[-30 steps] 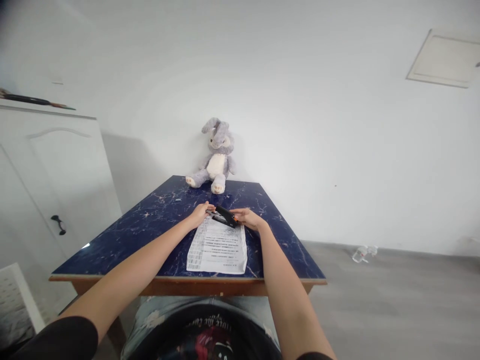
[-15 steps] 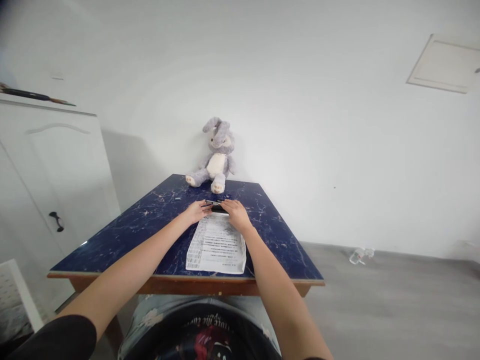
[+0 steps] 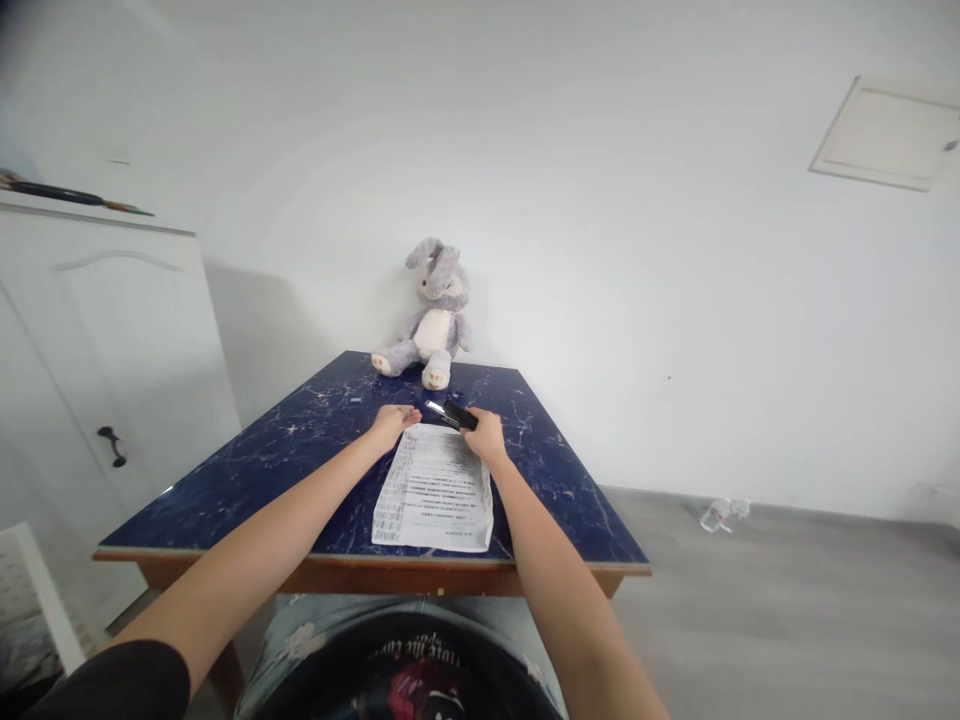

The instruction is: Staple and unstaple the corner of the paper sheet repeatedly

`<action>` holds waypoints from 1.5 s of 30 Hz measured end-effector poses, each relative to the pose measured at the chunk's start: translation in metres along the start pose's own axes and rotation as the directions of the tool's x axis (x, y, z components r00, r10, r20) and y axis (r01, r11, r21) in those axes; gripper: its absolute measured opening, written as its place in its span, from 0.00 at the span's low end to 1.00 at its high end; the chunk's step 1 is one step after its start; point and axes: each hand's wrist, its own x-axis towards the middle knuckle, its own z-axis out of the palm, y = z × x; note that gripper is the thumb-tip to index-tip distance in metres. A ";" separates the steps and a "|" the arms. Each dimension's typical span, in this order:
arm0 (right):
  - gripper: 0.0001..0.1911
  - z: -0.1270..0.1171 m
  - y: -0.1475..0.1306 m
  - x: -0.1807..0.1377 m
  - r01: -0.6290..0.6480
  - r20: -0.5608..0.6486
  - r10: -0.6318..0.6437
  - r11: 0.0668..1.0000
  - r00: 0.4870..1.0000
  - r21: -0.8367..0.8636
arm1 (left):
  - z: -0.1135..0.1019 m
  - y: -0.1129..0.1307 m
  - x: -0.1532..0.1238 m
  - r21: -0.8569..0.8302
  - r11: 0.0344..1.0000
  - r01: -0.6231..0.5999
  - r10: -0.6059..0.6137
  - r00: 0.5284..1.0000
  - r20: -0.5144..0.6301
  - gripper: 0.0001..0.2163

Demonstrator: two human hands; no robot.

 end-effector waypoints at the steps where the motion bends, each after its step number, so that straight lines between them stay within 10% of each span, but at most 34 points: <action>1: 0.20 -0.002 0.002 0.001 -0.031 0.032 0.030 0.999 0.999 0.027 | -0.001 0.001 0.000 0.020 0.999 -0.045 0.046 0.999 -0.027 0.06; 4: 0.15 -0.007 0.007 0.004 -0.101 0.187 0.082 0.990 0.979 0.097 | -0.002 0.007 -0.003 0.177 0.941 -0.287 0.291 0.957 0.005 0.05; 8: 0.15 -0.012 0.006 0.004 -0.040 0.379 -0.032 0.982 0.925 0.182 | 0.000 0.012 -0.014 0.382 0.703 -0.600 0.492 0.798 0.348 0.12; 15: 0.22 -0.019 -0.016 -0.001 0.273 -0.043 -0.276 0.891 0.960 0.364 | 0.010 0.011 -0.040 0.269 0.676 -0.686 0.382 0.639 0.668 0.19; 26: 0.10 -0.007 -0.026 -0.004 0.279 -0.038 -0.284 0.892 0.958 0.356 | 0.013 0.013 -0.039 0.230 0.754 -0.615 0.331 0.659 0.675 0.20; 30: 0.09 -0.012 -0.003 0.005 0.113 -0.200 -0.056 0.952 0.978 0.286 | -0.007 0.026 -0.020 0.597 0.452 -0.663 0.520 0.740 0.427 0.14; 34: 0.05 -0.021 0.034 0.008 -0.332 -0.231 0.328 0.943 0.916 0.023 | -0.050 0.036 0.013 0.944 0.079 -0.320 0.580 0.785 0.217 0.19; 39: 0.04 -0.019 0.059 0.005 -0.461 -0.204 0.442 0.885 0.874 -0.060 | -0.084 0.033 0.040 1.000 0.008 0.006 0.307 0.952 -0.008 0.27; 45: 0.05 -0.010 0.070 0.008 -0.383 -0.194 0.384 0.923 0.903 0.045 | -0.084 0.029 0.040 0.996 -0.082 -0.044 0.356 0.932 0.070 0.19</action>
